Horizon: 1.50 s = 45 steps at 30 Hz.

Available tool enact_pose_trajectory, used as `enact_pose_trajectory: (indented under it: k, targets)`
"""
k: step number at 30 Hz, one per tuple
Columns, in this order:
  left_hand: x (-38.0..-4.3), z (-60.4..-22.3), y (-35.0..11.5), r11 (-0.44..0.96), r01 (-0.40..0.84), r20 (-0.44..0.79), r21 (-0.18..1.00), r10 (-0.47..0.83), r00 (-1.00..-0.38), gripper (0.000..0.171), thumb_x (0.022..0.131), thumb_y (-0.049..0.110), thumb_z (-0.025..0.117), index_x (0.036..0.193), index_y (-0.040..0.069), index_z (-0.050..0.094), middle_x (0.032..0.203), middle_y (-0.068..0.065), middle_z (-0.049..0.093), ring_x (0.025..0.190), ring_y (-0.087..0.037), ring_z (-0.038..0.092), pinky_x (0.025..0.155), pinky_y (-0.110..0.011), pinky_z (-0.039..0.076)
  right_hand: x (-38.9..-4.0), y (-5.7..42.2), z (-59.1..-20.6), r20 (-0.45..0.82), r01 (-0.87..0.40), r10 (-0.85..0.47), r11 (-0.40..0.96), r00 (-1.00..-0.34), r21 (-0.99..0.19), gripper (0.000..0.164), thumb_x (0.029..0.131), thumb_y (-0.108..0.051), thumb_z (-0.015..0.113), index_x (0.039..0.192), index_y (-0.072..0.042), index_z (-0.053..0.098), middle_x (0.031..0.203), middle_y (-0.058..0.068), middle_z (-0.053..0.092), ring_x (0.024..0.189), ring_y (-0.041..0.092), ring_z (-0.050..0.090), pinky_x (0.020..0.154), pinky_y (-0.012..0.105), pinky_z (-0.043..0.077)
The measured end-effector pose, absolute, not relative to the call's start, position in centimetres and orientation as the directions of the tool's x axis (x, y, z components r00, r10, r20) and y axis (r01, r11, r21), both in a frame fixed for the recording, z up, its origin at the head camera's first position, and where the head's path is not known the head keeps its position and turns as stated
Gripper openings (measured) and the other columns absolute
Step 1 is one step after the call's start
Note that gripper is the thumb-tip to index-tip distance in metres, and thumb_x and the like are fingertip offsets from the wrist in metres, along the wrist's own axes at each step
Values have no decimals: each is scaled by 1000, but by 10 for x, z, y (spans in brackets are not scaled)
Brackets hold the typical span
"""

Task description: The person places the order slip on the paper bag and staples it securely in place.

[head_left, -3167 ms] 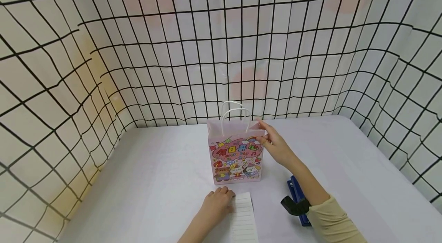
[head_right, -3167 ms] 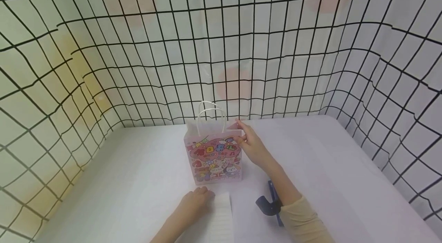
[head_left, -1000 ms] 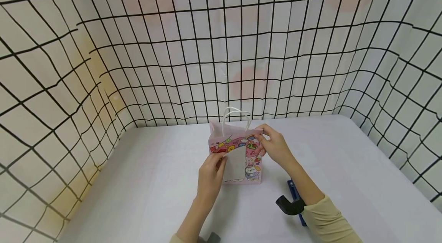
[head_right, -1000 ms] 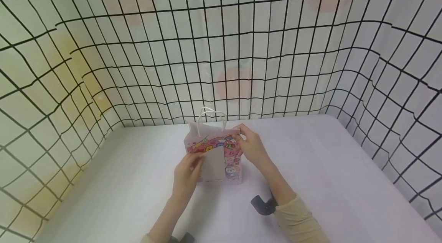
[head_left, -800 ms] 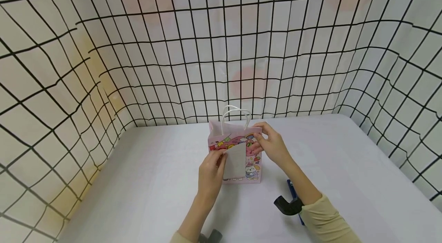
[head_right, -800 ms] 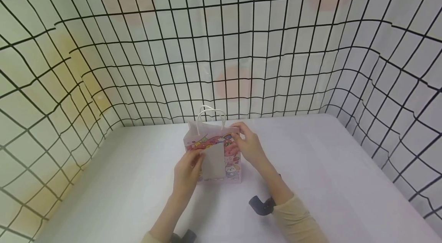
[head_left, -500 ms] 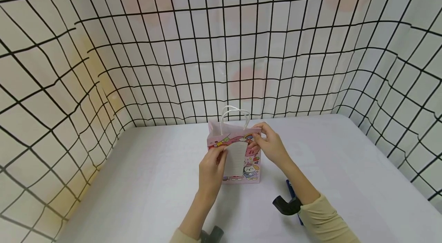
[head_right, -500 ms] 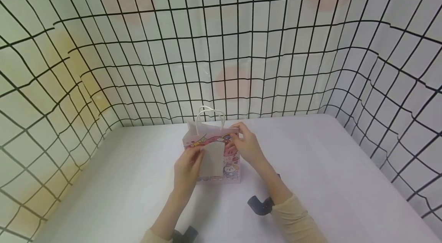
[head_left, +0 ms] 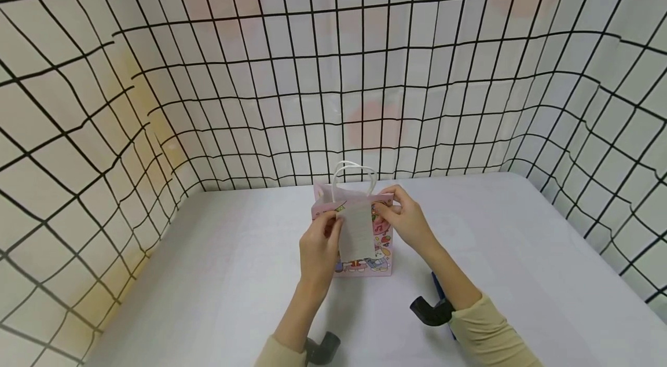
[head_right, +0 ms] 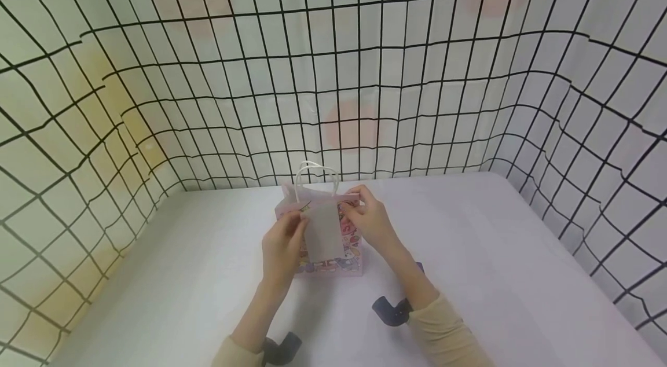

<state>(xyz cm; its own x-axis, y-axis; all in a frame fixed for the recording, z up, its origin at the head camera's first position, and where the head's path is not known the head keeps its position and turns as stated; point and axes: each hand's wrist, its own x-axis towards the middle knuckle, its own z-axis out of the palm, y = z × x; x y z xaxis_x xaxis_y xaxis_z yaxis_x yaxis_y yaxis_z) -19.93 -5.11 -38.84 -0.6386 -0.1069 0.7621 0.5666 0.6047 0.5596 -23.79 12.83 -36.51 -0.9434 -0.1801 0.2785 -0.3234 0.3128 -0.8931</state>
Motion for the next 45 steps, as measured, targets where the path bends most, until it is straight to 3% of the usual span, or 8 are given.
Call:
enact_pose_trajectory:
  k: [7,12,21,26,31,36,41,45]
  targets:
    - [-204,-384,-50,619,549,762,561,-126,-636,10,82,10,65,86,2,63,70,-5,65,56,-9,55,50,-16,46,-239,123,-369,327,-357,-146,332,-934,-873,28,87,-26,60,104,-7,49,93,19,67,71,21,66,59,27,51]
    - [-204,-380,-48,631,543,767,554,-132,-628,10,82,12,66,85,2,62,68,-5,65,55,-10,56,50,-17,45,-238,120,-372,372,-387,-111,334,-922,-859,25,85,-27,62,100,-10,53,96,14,65,76,23,67,59,24,51]
    - [-209,-380,-49,851,393,867,348,-134,-480,19,78,25,70,83,9,61,63,-1,65,49,-10,56,43,-23,42,-230,115,-363,405,-409,-80,315,-911,-856,19,86,-19,62,98,-6,57,93,14,64,73,31,64,58,23,49]
    - [-212,-383,-50,858,365,875,361,-176,-452,24,77,27,72,89,9,61,76,-3,62,62,-17,50,56,-27,37,-231,113,-365,414,-411,-65,333,-908,-849,18,86,-21,62,97,-8,57,90,13,65,70,30,63,56,28,50]
    - [-213,-387,-49,798,365,820,479,-260,-509,37,76,30,72,102,8,55,93,-8,54,82,-22,44,71,-33,29,-234,114,-372,428,-422,-58,334,-902,-843,19,85,-24,63,96,-10,57,90,11,65,71,30,64,55,22,49]
    - [-217,-389,-50,652,428,742,626,-330,-583,55,74,27,74,117,6,45,112,-12,47,101,-26,41,84,-36,31,-234,113,-370,421,-411,-48,342,-906,-845,18,85,-23,63,95,-9,57,91,11,65,73,29,65,57,20,48]
    - [-220,-390,-55,389,509,623,768,-269,-734,62,78,18,71,130,8,38,131,-12,41,100,-22,48,80,-32,49,-234,113,-369,420,-407,-41,350,-906,-844,20,85,-24,62,96,-7,57,93,13,65,75,28,65,57,20,48]
    - [-223,-389,-60,220,463,503,858,-186,-844,68,83,21,66,138,12,27,144,-9,30,118,-25,45,92,-42,46,-234,113,-370,409,-398,-45,354,-911,-847,21,85,-25,62,96,-7,57,94,12,65,77,28,66,58,20,49]
